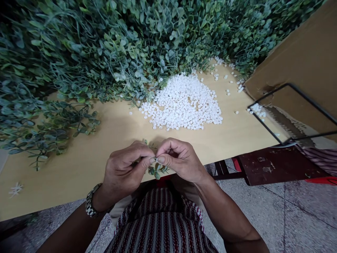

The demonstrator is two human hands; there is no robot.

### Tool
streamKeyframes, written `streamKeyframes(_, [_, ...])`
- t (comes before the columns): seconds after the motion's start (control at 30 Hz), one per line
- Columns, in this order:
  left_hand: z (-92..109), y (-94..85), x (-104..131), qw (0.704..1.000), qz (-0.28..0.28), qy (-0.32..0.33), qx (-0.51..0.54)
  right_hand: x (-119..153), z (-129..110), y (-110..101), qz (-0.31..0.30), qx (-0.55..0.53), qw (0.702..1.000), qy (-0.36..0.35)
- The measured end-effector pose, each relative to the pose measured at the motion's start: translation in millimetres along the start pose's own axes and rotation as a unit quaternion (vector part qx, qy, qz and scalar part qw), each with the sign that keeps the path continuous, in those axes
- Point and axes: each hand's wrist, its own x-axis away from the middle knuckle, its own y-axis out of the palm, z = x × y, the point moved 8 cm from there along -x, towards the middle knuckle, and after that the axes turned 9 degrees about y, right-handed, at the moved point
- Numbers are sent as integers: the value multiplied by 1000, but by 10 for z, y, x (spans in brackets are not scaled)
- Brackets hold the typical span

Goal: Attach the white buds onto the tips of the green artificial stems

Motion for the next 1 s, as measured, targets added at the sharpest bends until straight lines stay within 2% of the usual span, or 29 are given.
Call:
streamKeyframes(0.23, [61, 24, -11, 999, 1, 36, -6, 4, -24, 3, 6, 13, 1000, -8])
streamKeyframes(0.57, [71, 35, 0, 998, 6, 54, -6, 4, -67, 20, 2, 39, 999, -19])
streamKeyframes(0.87, [52, 35, -1, 999, 1, 50, -20, 33, -101, 46, 25, 83, 994, -64])
streamKeyframes(1.0, [89, 25, -15, 997, 5, 71, 1, 69, -126, 42, 31, 81, 993, -85])
